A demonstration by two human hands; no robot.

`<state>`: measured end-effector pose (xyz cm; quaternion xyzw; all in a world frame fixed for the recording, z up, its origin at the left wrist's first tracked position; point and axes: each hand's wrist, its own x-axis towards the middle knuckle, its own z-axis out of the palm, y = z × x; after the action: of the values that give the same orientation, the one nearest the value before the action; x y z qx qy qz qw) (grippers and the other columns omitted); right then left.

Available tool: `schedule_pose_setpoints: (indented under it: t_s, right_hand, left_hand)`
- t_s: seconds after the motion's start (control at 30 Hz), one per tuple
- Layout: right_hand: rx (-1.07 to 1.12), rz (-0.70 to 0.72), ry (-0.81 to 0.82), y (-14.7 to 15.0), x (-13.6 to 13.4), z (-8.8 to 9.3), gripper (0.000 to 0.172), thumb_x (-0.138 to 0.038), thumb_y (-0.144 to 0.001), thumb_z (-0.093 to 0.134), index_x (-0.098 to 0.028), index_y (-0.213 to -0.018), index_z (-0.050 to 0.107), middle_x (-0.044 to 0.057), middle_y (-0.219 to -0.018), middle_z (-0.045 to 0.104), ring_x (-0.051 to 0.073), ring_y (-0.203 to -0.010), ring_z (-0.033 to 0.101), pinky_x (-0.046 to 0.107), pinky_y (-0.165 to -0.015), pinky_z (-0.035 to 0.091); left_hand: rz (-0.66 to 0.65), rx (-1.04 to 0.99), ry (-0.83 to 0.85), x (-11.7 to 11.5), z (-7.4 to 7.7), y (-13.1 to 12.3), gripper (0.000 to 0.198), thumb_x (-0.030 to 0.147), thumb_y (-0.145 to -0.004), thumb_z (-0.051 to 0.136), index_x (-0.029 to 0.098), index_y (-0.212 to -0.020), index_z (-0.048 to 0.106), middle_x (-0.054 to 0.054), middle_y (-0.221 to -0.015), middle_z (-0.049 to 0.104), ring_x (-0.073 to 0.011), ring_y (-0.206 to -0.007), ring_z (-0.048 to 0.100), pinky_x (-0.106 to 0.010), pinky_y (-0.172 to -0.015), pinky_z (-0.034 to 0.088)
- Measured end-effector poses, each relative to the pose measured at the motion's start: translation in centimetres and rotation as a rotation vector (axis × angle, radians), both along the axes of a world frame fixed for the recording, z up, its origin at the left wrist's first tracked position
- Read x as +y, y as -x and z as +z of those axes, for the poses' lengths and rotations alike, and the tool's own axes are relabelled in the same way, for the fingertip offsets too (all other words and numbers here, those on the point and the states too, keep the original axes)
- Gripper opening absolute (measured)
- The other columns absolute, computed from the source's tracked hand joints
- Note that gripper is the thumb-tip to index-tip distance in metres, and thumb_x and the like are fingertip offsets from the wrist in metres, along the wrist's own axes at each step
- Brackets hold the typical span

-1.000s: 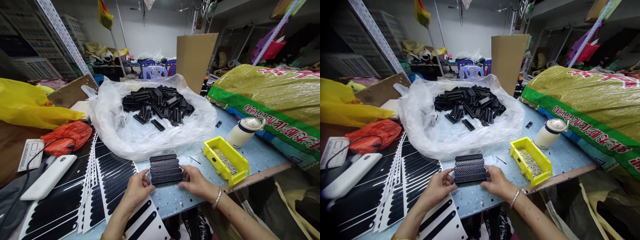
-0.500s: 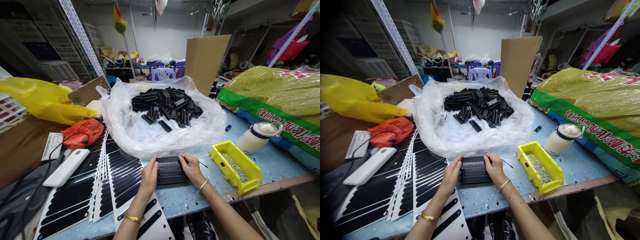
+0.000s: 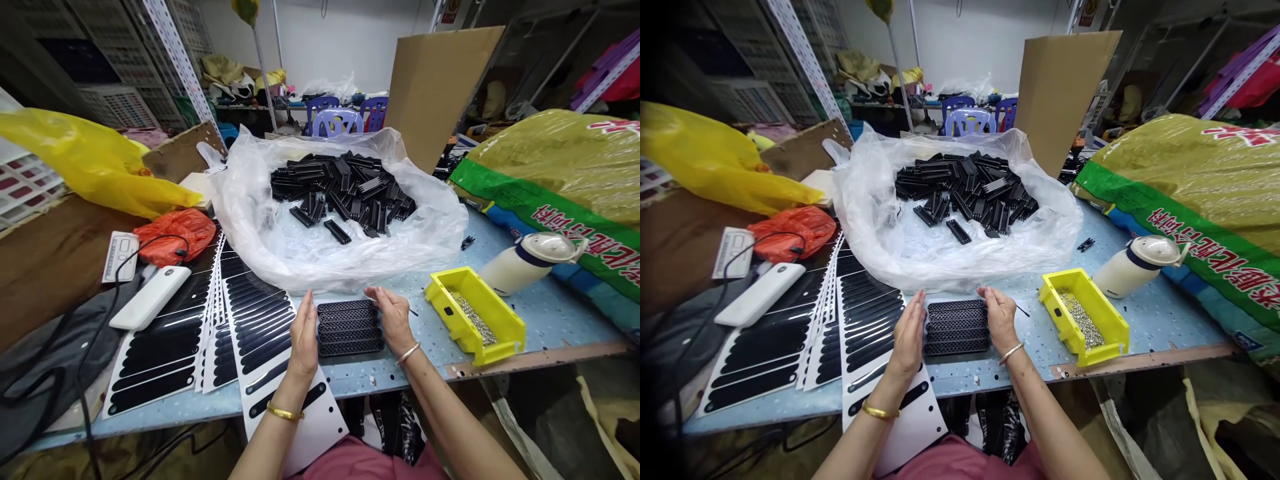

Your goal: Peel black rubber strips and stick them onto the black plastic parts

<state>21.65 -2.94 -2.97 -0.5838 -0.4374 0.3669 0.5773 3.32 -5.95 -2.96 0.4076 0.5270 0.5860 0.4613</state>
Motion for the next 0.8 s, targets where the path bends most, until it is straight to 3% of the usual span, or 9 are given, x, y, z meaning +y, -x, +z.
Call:
schedule_pose_setpoints:
  t_s: [0.1,0.3,0.43,0.5,0.57,0.63,0.7,0.8]
  right_hand:
    - [-0.023,0.022,-0.013,0.6,-0.2,0.0,0.044,-0.055,-0.081,0.056,-0.016,-0.077,0.076,0.010,-0.081,0.075,0.027,-0.083,0.069,0.041,-0.083,0.051]
    - [-0.110,0.046,-0.018,0.9,-0.1,0.5,0.043,-0.053,-0.081,0.054,-0.017,-0.074,0.076,0.010,-0.079,0.075,0.026,-0.080,0.069,0.040,-0.080,0.052]
    - [-0.284,0.002,-0.081,-0.8,-1.2,2.3,0.039,-0.050,-0.082,0.055,-0.016,-0.078,0.075,0.010,-0.079,0.075,0.024,-0.071,0.068,0.036,-0.069,0.053]
    - [-0.467,-0.002,-0.166,-1.8,-2.9,3.7,0.029,-0.043,-0.082,0.061,-0.017,-0.082,0.074,0.008,-0.080,0.074,0.021,-0.068,0.066,0.033,-0.064,0.053]
    - [-0.623,0.084,-0.232,-2.2,-5.3,5.0,0.019,-0.035,-0.083,0.064,-0.019,-0.080,0.073,0.005,-0.071,0.071,0.017,-0.057,0.062,0.028,-0.057,0.050]
    - [-0.676,0.264,-0.293,-1.5,-8.1,5.6,0.011,-0.028,-0.085,0.064,-0.021,-0.084,0.072,0.002,-0.067,0.068,0.014,-0.053,0.059,0.026,-0.052,0.048]
    - [-0.635,0.426,-0.372,0.1,-10.7,5.4,0.008,-0.020,-0.086,0.062,-0.020,-0.087,0.070,0.001,-0.064,0.064,0.013,-0.052,0.057,0.024,-0.049,0.046]
    - [-0.582,0.628,-0.391,3.5,-13.1,4.4,0.012,-0.014,-0.089,0.056,-0.018,-0.087,0.068,0.000,-0.062,0.056,0.013,-0.053,0.054,0.024,-0.049,0.042]
  left_hand:
    - [-0.037,0.007,0.009,0.1,0.3,-0.4,0.057,0.050,-0.095,0.045,0.016,-0.141,0.048,-0.010,-0.151,0.043,-0.0218,-0.141,0.036,-0.038,-0.119,0.025]
    - [-0.023,0.074,0.028,0.2,0.7,-0.8,0.057,0.051,-0.094,0.046,0.013,-0.137,0.053,-0.013,-0.147,0.048,-0.0250,-0.140,0.038,-0.042,-0.119,0.025]
    - [-0.013,0.090,0.028,-1.3,2.7,1.4,0.052,0.046,-0.091,0.053,0.015,-0.133,0.057,-0.013,-0.142,0.053,-0.0265,-0.135,0.045,-0.043,-0.116,0.032]
    - [0.018,0.097,0.006,-3.4,4.4,4.2,0.048,0.043,-0.086,0.061,0.016,-0.126,0.063,-0.013,-0.130,0.064,-0.0270,-0.123,0.057,-0.041,-0.106,0.044]
    - [0.065,0.155,0.059,-6.4,5.7,7.6,0.032,0.042,-0.083,0.065,0.017,-0.101,0.072,-0.009,-0.096,0.075,-0.0235,-0.092,0.070,-0.035,-0.084,0.056]
    - [0.119,0.301,0.163,-9.8,6.1,10.8,0.025,0.042,-0.080,0.067,0.018,-0.073,0.070,-0.001,-0.061,0.066,-0.0151,-0.058,0.063,-0.024,-0.059,0.054]
    - [0.184,0.361,0.289,-13.1,5.4,13.0,0.029,0.045,-0.072,0.073,0.018,-0.062,0.066,0.003,-0.049,0.056,-0.0117,-0.045,0.053,-0.021,-0.045,0.045]
    - [0.285,0.268,0.422,-16.5,3.0,13.4,0.036,0.051,-0.058,0.080,0.017,-0.058,0.067,0.000,-0.052,0.060,-0.0141,-0.048,0.055,-0.023,-0.045,0.046]
